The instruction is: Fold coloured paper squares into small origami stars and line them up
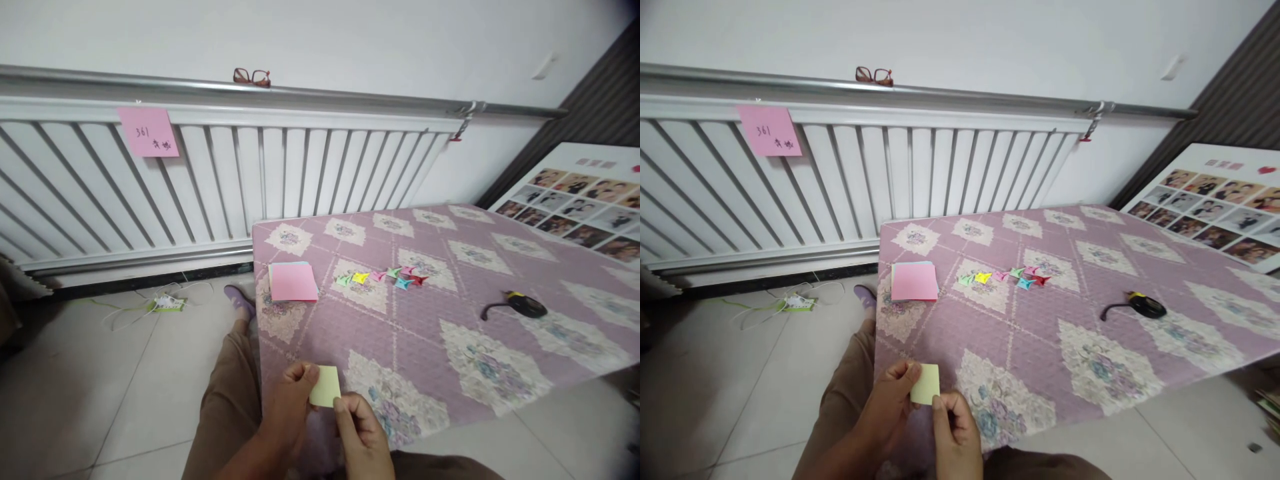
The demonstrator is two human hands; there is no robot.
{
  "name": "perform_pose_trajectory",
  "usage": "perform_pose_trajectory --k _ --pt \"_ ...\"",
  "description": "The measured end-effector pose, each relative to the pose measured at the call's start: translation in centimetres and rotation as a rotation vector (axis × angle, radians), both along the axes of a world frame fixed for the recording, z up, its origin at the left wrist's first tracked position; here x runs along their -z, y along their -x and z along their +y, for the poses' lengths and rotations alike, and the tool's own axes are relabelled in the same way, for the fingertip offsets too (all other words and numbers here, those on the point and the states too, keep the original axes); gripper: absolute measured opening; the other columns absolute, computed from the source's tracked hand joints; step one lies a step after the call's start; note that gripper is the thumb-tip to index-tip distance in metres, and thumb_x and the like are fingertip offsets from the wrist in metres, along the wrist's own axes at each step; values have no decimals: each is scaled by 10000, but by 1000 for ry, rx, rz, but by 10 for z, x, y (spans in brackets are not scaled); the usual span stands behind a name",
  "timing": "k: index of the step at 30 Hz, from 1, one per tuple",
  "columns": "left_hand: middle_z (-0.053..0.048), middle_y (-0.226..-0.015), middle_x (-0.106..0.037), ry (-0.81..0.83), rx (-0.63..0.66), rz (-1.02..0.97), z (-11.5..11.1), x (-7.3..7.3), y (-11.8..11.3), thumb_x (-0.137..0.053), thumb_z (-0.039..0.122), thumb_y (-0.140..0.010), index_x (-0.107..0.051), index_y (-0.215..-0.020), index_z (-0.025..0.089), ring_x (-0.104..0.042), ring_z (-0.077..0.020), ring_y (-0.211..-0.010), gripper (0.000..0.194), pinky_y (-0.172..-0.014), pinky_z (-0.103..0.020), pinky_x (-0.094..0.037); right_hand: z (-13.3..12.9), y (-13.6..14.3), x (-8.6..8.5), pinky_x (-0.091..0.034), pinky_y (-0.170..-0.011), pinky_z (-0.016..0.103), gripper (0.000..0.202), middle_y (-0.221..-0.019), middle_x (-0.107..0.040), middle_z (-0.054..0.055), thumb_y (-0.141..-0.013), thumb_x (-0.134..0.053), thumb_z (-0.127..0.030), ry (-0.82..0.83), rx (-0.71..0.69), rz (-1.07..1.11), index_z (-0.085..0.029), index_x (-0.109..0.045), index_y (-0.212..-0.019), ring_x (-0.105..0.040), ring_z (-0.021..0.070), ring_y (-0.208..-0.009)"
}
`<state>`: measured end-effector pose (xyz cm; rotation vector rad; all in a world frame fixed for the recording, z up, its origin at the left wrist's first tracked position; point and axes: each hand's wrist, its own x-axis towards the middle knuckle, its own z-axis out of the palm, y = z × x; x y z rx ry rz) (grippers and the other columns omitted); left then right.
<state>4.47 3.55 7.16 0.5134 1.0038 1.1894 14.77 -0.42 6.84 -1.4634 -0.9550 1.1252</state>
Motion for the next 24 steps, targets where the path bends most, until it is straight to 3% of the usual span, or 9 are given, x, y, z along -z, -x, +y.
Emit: perform_pose_trajectory --k 7,12,16,24 --pt "50 -505 -466 -23 168 299 8 5 13 -674 603 -613 -537 -608 173 -385 -97 -484 451 -483 -228 -273 9 -5 -5 -356 -519 220 403 -651 -543 -31 -702 -650 -597 125 -63 153 -213 -605 -816 -432 127 -571" --pt "55 -511 -440 -49 236 344 5 1 12 -665 552 -635 -514 -588 179 -377 -96 -500 405 -498 -230 -281 14 -7 -11 -325 -500 211 421 -551 -464 -52 -675 -683 -589 145 -95 210 -210 -506 -625 -397 111 -538" --pt "62 -510 -418 -52 234 318 5 2 13 -658 529 -641 -491 -576 184 -353 -90 -500 388 -498 -227 -271 14 -4 -10 -293 -474 211 432 -533 -426 -67 -713 -648 -598 170 -93 243 -219 -457 -633 -346 97 -495" --pt "39 -529 -445 -78 317 469 7 -1 15 -608 497 -675 -515 -576 180 -381 -103 -511 345 -509 -244 -283 15 -9 -9 -288 -470 216 398 -532 -431 -59 -726 -641 -581 141 -54 225 -211 -510 -662 -348 101 -498"
